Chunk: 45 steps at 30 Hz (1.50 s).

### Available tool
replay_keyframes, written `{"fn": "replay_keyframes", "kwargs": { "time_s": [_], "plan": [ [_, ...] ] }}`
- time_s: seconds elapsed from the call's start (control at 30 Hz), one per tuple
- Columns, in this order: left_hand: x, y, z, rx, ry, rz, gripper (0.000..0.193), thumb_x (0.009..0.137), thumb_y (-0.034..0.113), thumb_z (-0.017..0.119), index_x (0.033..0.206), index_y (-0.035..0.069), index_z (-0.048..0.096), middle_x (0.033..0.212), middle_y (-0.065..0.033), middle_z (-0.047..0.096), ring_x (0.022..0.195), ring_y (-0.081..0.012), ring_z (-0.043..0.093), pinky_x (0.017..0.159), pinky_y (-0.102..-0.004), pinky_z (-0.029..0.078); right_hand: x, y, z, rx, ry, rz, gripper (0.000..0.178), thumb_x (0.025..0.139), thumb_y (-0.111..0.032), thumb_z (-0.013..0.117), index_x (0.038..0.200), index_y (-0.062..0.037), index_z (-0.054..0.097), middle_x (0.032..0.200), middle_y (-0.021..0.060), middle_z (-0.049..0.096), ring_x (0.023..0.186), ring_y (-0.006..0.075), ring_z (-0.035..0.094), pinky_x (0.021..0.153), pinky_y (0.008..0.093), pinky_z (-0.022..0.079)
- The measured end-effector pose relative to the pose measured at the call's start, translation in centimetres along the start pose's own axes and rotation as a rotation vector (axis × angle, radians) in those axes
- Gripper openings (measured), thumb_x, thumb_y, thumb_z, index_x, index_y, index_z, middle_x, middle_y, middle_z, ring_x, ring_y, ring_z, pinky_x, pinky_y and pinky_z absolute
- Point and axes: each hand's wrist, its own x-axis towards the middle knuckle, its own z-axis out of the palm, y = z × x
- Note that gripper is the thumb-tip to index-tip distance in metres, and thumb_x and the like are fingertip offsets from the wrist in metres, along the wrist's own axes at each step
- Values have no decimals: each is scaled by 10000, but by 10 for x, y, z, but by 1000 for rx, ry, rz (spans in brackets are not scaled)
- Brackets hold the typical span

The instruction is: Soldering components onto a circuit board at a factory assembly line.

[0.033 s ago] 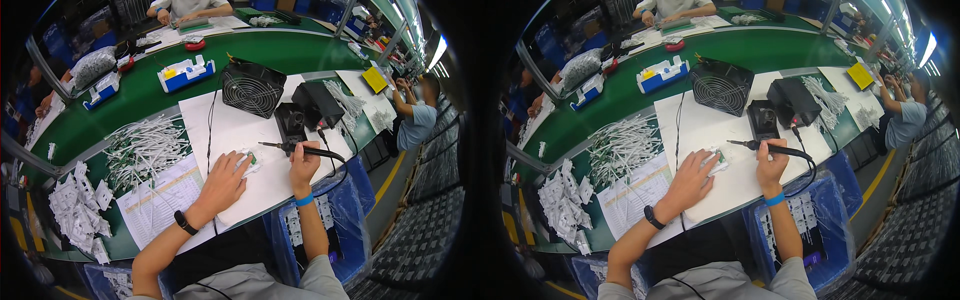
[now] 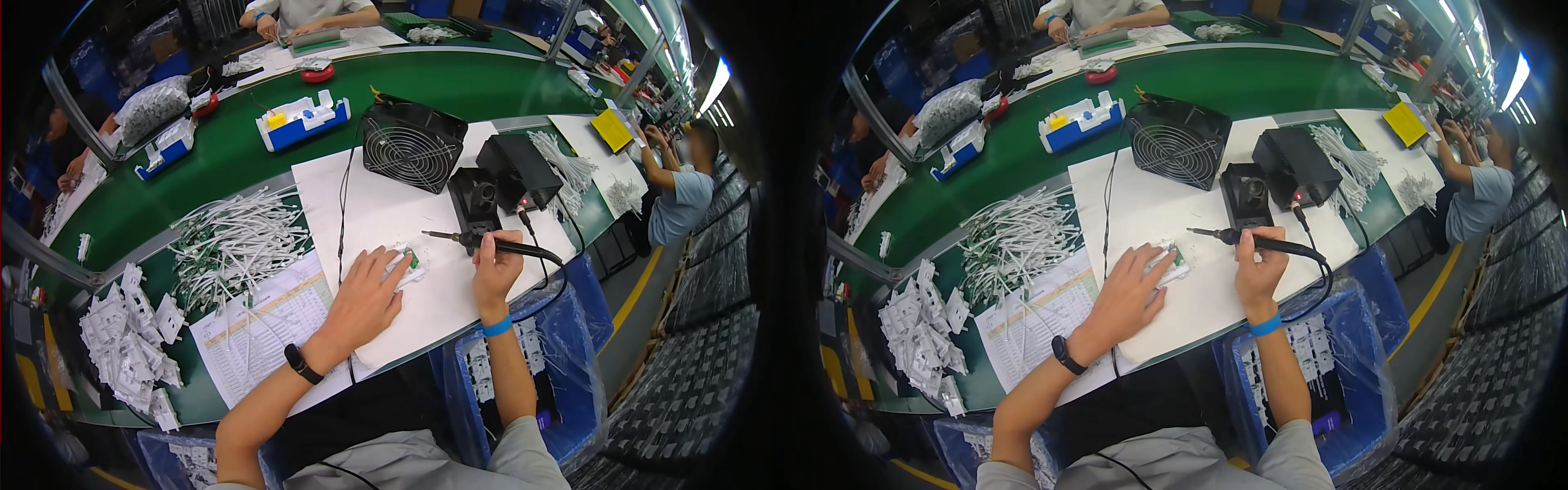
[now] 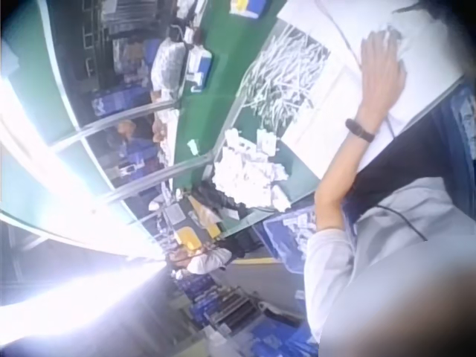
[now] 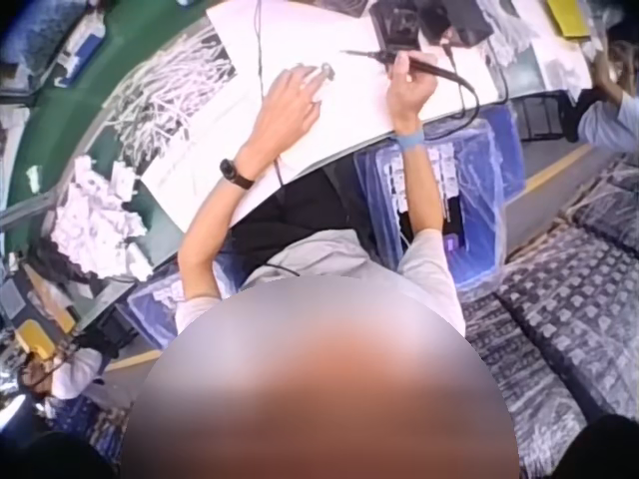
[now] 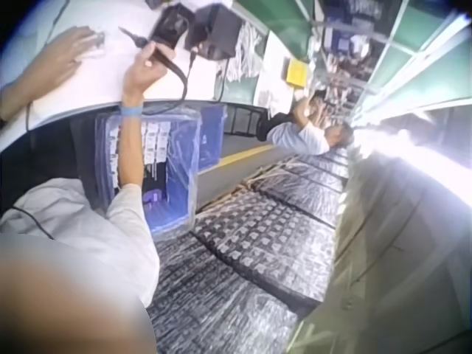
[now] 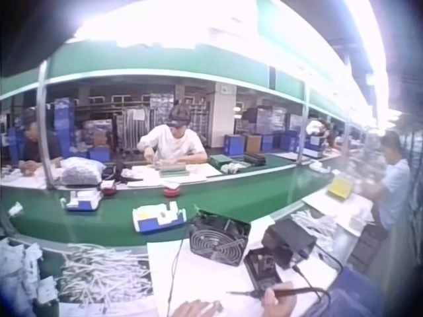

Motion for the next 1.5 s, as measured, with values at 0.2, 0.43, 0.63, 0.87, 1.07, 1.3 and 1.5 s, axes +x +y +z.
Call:
{"fn": "replay_keyframes", "kwargs": {
  "time_s": [0.2, 0.43, 0.63, 0.87, 1.07, 1.3, 1.5],
  "plan": [
    [-3, 4, 3, 102, 24, -23, 523, 902, 98, 600, 1415, 52, 509, 1397, -210, 474, 1362, -399, 397, 1175, -529, 297, 1, -3, -1, 18, -32, 38, 92, 995, -32, 596, 991, -16, 506, 771, 52, 576, 605, 80, 545, 542, 215, 433],
    [-4, 4, 4, 77, 26, -48, 521, 898, 91, 607, 1411, 71, 524, 1386, -220, 468, 1342, -416, 405, 1123, -500, 350, 2, 1, -1, 9, -32, 29, 93, 996, -49, 606, 993, -15, 520, 773, 47, 575, 612, 81, 551, 547, 211, 439],
    [-4, 2, 3, 71, 45, -24, 527, 892, 91, 623, 1409, 70, 525, 1379, -221, 474, 1328, -417, 420, 1108, -492, 365, 2, 4, -3, -4, -25, 25, 103, 996, -59, 614, 995, -14, 522, 784, 47, 583, 618, 79, 557, 553, 212, 446],
    [-8, 3, 5, 91, 64, -38, 559, 863, 54, 633, 1412, 67, 531, 1386, -242, 473, 1336, -437, 419, 1125, -500, 361, 4, 1, -1, -77, -9, -35, 112, 985, -45, 631, 1013, -13, 527, 794, 49, 592, 627, 81, 566, 552, 213, 449],
    [-13, 2, 7, 82, 47, -32, 591, 859, 38, 608, 1438, 45, 488, 1410, -259, 458, 1386, -446, 379, 1180, -543, 296, 2, 0, 1, 43, -78, 7, 129, 968, -23, 643, 1007, -30, 520, 801, 47, 591, 639, 87, 569, 547, 216, 447],
    [-12, 1, 8, 95, 42, -21, 572, 866, 40, 607, 1427, 33, 497, 1406, -265, 459, 1371, -451, 392, 1170, -527, 316, 2, 1, -2, 22, -125, 82, 129, 996, -72, 615, 955, -52, 495, 715, 23, 551, 566, 74, 529, 500, 221, 415],
    [-12, 0, 8, 93, 56, -17, 545, 876, 39, 607, 1413, 21, 510, 1392, -272, 465, 1352, -457, 407, 1168, -516, 320, 2, -3, -1, 54, -100, 105, 144, 1005, -96, 607, 941, -62, 483, 671, 11, 532, 509, 72, 500, 458, 222, 395]
  ]
}}
